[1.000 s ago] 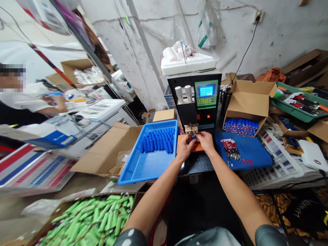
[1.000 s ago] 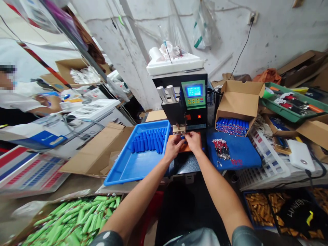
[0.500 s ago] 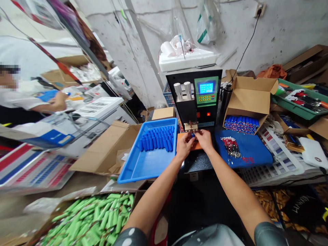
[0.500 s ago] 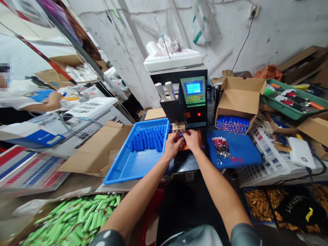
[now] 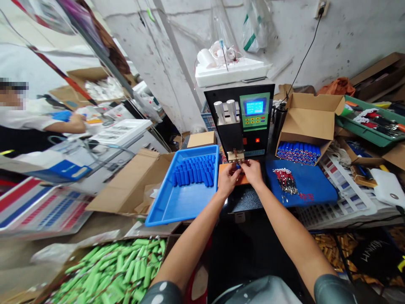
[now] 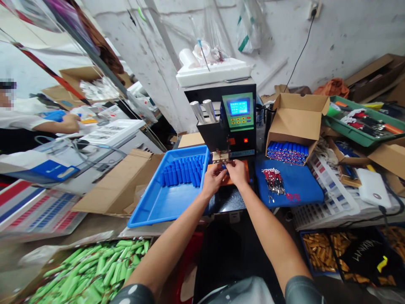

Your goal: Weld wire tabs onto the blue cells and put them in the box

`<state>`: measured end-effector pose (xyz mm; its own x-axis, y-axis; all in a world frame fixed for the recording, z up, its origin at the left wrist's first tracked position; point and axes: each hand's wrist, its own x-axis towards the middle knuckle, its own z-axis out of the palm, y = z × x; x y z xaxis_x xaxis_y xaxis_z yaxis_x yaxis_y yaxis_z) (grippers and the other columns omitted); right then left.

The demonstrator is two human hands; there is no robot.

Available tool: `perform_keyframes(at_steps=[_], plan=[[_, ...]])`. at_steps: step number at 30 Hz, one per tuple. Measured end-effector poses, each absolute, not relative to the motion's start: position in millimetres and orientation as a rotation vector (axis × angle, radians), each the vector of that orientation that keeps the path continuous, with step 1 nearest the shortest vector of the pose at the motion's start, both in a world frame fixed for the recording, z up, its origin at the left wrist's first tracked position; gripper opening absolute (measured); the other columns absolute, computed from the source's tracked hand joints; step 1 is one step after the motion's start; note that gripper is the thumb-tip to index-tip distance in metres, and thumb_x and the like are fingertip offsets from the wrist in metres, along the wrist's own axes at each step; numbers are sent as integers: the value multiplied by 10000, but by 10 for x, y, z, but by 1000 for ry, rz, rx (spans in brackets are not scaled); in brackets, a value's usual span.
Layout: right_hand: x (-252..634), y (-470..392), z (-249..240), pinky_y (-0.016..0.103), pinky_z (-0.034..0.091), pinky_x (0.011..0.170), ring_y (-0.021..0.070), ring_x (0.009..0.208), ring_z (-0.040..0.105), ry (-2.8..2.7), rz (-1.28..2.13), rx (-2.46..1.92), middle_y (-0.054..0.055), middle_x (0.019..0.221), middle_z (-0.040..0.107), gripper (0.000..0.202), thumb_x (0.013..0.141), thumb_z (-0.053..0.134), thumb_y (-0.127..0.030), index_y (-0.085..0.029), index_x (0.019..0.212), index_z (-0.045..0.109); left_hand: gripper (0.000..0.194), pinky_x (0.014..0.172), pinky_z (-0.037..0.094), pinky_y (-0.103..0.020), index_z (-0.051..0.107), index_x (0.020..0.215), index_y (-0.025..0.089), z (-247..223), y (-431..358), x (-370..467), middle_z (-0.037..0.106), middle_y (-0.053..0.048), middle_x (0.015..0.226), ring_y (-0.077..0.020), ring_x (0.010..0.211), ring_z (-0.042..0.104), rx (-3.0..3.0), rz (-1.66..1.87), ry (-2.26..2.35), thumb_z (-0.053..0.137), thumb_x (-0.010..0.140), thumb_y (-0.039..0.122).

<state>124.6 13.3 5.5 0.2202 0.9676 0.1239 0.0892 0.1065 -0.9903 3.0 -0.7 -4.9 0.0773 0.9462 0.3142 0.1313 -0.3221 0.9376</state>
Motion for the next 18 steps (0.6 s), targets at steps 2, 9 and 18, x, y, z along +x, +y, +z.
perform_keyframes(at_steps=[2, 9, 18], plan=[[1249, 126, 64, 281, 485, 603, 235, 746, 657, -1152, 916, -1278, 58, 699, 702, 152, 734, 660, -334, -188, 693, 670, 288, 722, 512, -266, 653, 1034, 150, -70, 0, 26, 707, -60, 922, -156, 771, 651, 1581, 1330, 1118, 635, 812, 332], [1260, 120, 66, 281, 497, 621, 215, 727, 653, -1161, 950, -1244, 55, 723, 704, 161, 745, 646, -339, -185, 701, 664, 320, 678, 515, -258, 643, 1076, 157, -86, -8, 20, 705, -56, 914, -150, 734, 647, 1577, 1317, 1138, 640, 821, 350], [1368, -14, 86, 222, 450, 505, 145, 608, 594, -1078, 1165, -1097, 8, 680, 643, 248, 688, 666, -420, -183, 723, 602, 282, 707, 502, -255, 640, 1054, 160, -58, -24, 24, 697, -42, 900, -146, 754, 640, 1622, 1308, 1142, 629, 814, 308]])
